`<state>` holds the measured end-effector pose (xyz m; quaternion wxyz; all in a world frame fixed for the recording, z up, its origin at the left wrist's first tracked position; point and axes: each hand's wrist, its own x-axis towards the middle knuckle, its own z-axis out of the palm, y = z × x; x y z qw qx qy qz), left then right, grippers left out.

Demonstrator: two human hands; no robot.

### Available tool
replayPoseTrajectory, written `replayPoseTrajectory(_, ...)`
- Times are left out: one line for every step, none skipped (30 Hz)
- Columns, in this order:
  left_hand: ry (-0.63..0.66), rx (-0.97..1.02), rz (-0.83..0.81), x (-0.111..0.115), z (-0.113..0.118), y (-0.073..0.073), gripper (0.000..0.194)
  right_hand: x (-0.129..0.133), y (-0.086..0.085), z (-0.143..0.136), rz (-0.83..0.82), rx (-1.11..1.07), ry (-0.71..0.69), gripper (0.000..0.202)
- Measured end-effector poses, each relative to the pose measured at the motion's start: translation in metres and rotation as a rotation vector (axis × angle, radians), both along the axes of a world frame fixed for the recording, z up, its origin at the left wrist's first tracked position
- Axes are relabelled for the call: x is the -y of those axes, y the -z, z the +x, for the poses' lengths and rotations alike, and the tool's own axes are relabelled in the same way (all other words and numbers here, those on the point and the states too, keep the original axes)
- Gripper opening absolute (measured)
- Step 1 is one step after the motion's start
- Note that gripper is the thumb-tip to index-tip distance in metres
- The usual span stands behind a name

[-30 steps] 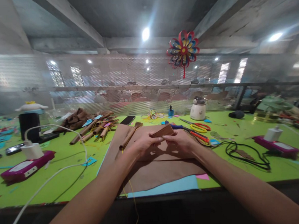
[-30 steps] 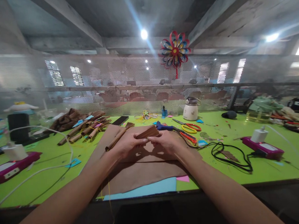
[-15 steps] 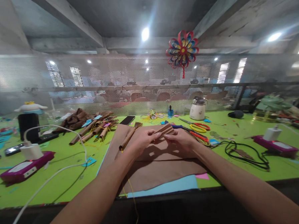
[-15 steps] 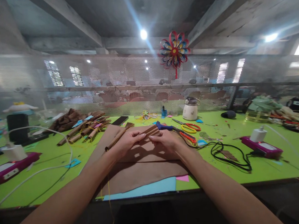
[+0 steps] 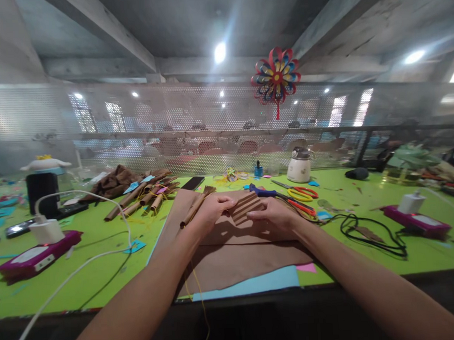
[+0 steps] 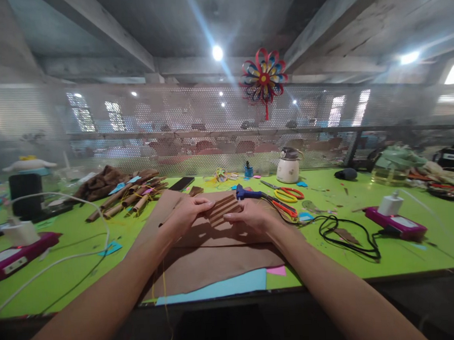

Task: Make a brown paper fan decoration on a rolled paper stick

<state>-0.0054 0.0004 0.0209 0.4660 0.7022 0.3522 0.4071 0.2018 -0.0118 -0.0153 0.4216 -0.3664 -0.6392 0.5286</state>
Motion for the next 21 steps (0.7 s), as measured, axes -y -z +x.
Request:
replayPoseTrajectory(-0.020,-0.004,0.013,-0.001,0.000,0.001,0.023,0.000,0.000,0.000,-0.008,0.000,-0.006,0.030)
replayPoseTrajectory(-0.047,-0.013,0.032,-0.002,0.001,0.001,0.024,0.001,0.001,0.000,-0.015,-0.002,-0.011,0.029)
replayPoseTrajectory(-0.080,-0.020,0.055,-0.004,0.001,0.003,0.025,0.001,0.001,0.000,-0.020,-0.007,-0.016,0.028)
replayPoseTrajectory(-0.115,-0.022,0.075,-0.005,0.002,0.004,0.026,0.002,0.001,-0.001,-0.025,-0.015,-0.021,0.028)
replayPoseTrajectory(-0.142,-0.021,0.090,-0.006,0.002,0.005,0.026,0.002,0.001,-0.001,-0.028,-0.022,-0.027,0.028)
replayPoseTrajectory(-0.161,-0.014,0.099,-0.008,0.003,0.006,0.026,0.002,0.001,-0.001,-0.025,-0.026,-0.032,0.029)
replayPoseTrajectory(-0.167,-0.004,0.105,-0.009,0.003,0.007,0.026,0.002,0.001,-0.002,-0.017,-0.028,-0.032,0.030)
replayPoseTrajectory(-0.167,0.006,0.111,-0.010,0.003,0.008,0.027,0.002,0.001,-0.002,-0.005,-0.027,-0.029,0.031)
replayPoseTrajectory(-0.164,0.011,0.119,-0.011,0.003,0.009,0.028,0.002,0.001,-0.003,0.006,-0.028,-0.025,0.032)
replayPoseTrajectory(-0.158,0.010,0.130,-0.012,0.003,0.010,0.029,0.002,0.001,-0.003,0.012,-0.031,-0.024,0.032)
replayPoseTrajectory(-0.159,0.006,0.145,-0.012,0.003,0.010,0.030,0.002,0.001,-0.003,0.010,-0.035,-0.026,0.032)
replayPoseTrajectory(-0.165,-0.003,0.161,-0.012,0.003,0.010,0.031,0.002,0.001,-0.003,0.003,-0.038,-0.027,0.032)
replayPoseTrajectory(-0.174,-0.012,0.176,-0.012,0.003,0.010,0.032,0.002,0.001,-0.003,-0.004,-0.041,-0.028,0.031)
replayPoseTrajectory(-0.188,-0.020,0.187,-0.011,0.002,0.009,0.033,0.002,0.001,-0.003,-0.009,-0.044,-0.024,0.030)
replayPoseTrajectory(-0.202,-0.027,0.191,-0.011,0.002,0.008,0.033,0.002,0.001,-0.003,-0.015,-0.046,-0.017,0.029)
replayPoseTrajectory(-0.218,-0.032,0.191,-0.009,0.001,0.007,0.033,0.003,0.001,-0.003,-0.025,-0.047,-0.008,0.028)
replayPoseTrajectory(-0.232,-0.040,0.187,-0.008,0.001,0.005,0.031,0.003,0.001,-0.003,-0.036,-0.045,0.003,0.026)
replayPoseTrajectory(-0.248,-0.047,0.185,-0.007,-0.001,0.003,0.030,0.004,0.001,-0.003,-0.045,-0.041,0.016,0.025)
replayPoseTrajectory(-0.269,-0.052,0.187,-0.007,-0.002,0.001,0.029,0.004,0.000,-0.003,-0.047,-0.033,0.033,0.024)
replayPoseTrajectory(-0.300,-0.054,0.188,-0.006,-0.004,-0.001,0.029,0.005,-0.001,-0.003,-0.040,-0.020,0.057,0.023)
replayPoseTrajectory(-0.341,-0.050,0.184,-0.006,-0.005,-0.003,0.029,0.005,-0.003,-0.004,-0.023,-0.007,0.088,0.021)
